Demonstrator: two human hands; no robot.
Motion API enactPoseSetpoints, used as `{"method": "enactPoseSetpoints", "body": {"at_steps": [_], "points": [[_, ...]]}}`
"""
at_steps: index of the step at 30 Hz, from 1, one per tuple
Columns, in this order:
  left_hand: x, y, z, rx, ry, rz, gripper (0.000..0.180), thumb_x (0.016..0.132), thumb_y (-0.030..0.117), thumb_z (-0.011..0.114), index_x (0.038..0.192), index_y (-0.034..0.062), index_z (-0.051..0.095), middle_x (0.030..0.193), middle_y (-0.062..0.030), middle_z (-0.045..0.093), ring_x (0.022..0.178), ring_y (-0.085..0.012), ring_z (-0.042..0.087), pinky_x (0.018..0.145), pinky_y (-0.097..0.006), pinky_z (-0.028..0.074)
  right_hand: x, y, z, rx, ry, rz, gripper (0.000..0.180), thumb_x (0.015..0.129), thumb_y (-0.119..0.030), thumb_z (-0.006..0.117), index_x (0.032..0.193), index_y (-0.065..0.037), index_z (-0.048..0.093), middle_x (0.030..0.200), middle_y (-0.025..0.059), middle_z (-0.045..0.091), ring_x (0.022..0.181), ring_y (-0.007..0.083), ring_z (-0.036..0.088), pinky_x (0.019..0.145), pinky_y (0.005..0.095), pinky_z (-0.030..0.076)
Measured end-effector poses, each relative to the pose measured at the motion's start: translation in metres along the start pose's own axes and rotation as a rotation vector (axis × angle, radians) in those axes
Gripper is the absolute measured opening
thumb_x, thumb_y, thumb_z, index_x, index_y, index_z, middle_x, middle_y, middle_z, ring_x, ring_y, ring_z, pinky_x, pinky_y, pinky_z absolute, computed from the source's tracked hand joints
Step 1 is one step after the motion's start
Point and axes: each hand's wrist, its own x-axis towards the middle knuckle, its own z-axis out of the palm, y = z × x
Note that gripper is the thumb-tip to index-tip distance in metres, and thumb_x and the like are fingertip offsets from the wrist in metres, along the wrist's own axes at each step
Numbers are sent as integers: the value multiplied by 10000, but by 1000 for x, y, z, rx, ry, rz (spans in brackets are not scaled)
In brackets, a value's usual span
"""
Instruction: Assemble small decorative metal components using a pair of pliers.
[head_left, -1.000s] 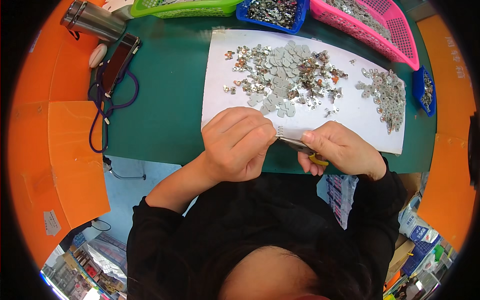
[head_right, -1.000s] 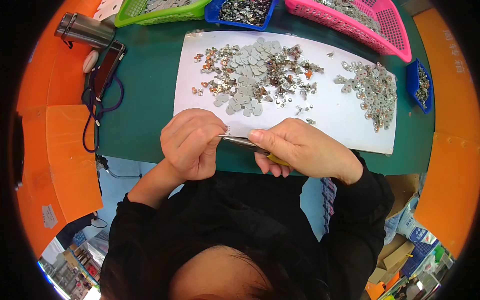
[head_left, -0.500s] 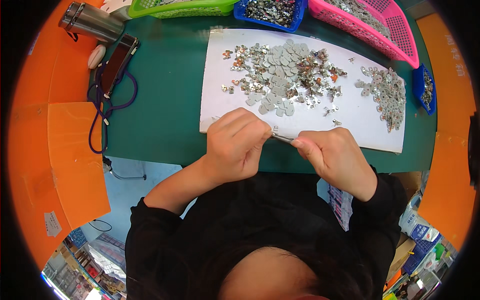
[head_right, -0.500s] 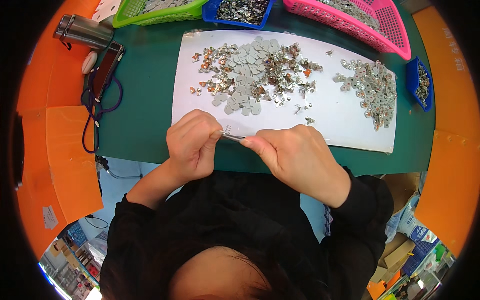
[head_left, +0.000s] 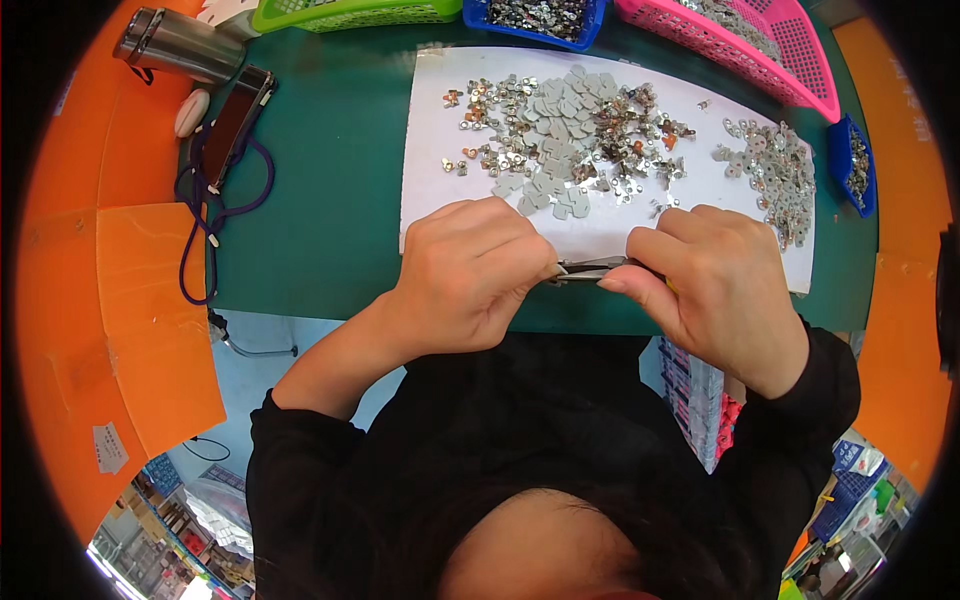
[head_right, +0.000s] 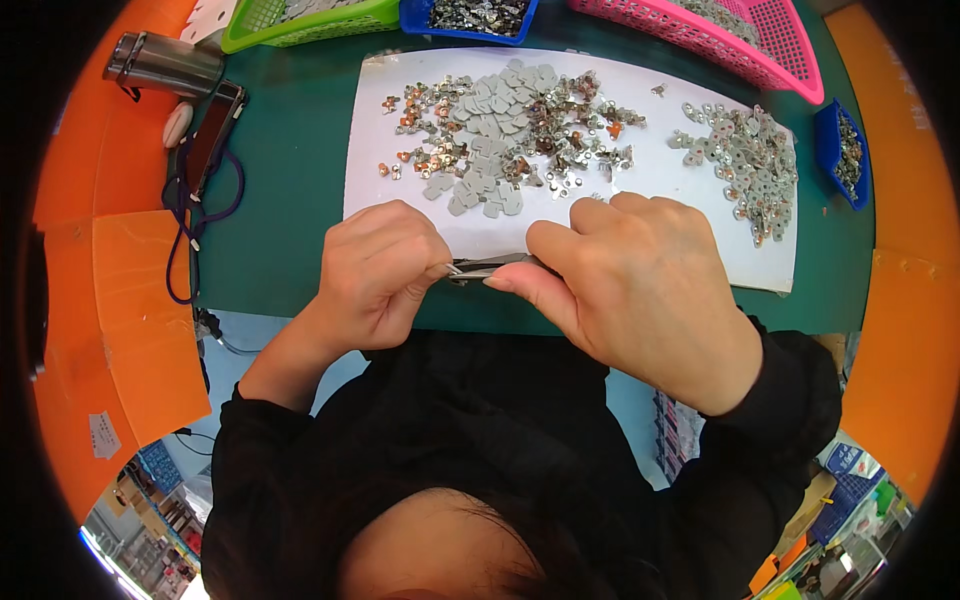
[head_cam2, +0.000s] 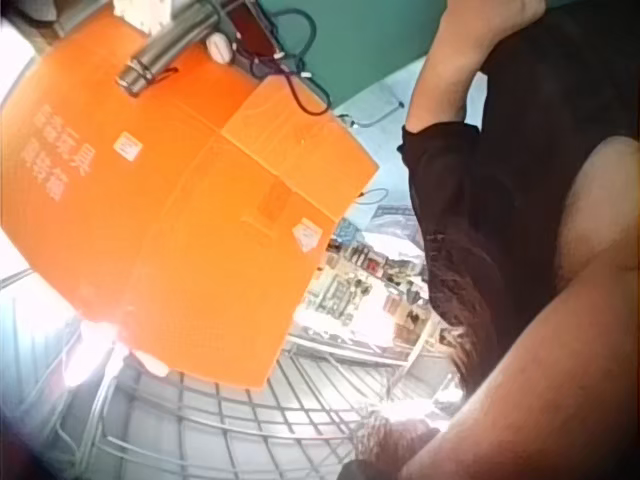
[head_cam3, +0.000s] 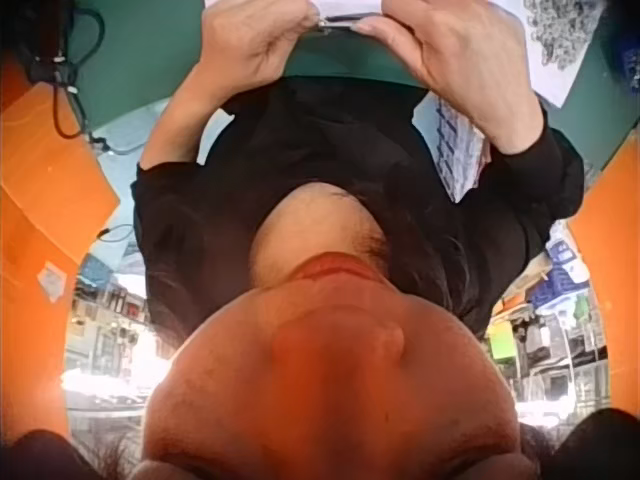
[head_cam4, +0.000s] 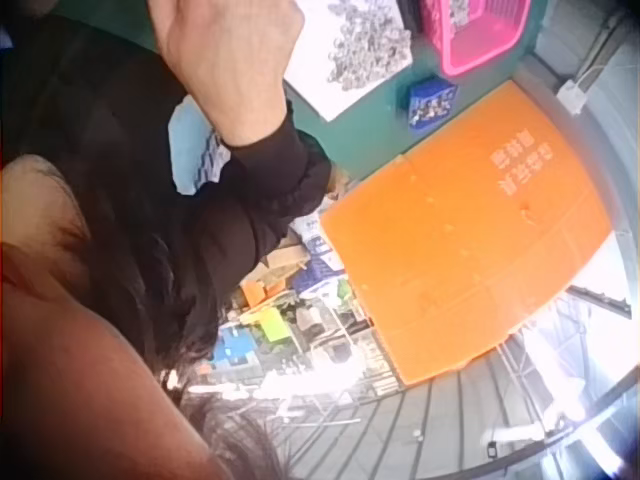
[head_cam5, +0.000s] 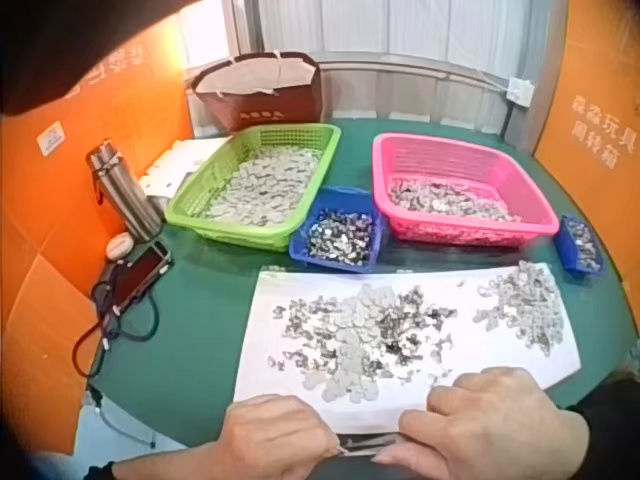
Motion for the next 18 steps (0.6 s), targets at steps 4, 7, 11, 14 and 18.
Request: {"method": "enactPoseSetpoints", "body": {"at_steps": [4, 7, 11, 14, 18], "points": [[2, 2, -3, 16, -36, 10, 140, 686, 32, 703, 769, 104, 617, 712, -18, 593, 657, -226, 579, 555, -338, 451, 1, 1, -5, -41, -27, -25, 318, 867, -377, 697, 763, -88, 613, 667, 78, 534, 620, 293, 570, 545, 420, 434], [2, 4, -4, 7, -59, 2, 150, 675, 25, 694, 774, 106, 616, 721, -18, 595, 657, -227, 573, 547, -334, 450, 3, 0, -8, -59, -36, -39, 319, 864, -383, 695, 763, -92, 613, 664, 70, 527, 622, 283, 568, 545, 416, 434], [4, 5, -7, 26, -96, 19, 145, 674, -34, 665, 760, 56, 589, 696, -54, 584, 663, -254, 586, 550, -318, 455, 5, 0, -10, -127, -55, -58, 320, 849, -386, 705, 760, -94, 611, 674, 62, 518, 626, 270, 548, 553, 404, 418], [4, 4, -7, 97, -117, 51, 168, 636, -27, 664, 760, 60, 592, 698, -52, 582, 663, -252, 587, 551, -324, 457, 5, -3, -11, -164, -56, -58, 324, 838, -390, 713, 759, -95, 607, 687, 59, 512, 647, 262, 538, 573, 395, 410], [3, -1, -4, 150, -85, 75, 176, 649, 33, 695, 769, 106, 589, 721, -15, 567, 669, -221, 557, 545, -337, 439, 6, -7, -10, -226, -33, -41, 325, 832, -396, 717, 774, -96, 606, 727, 56, 509, 710, 253, 532, 634, 386, 407]]}}
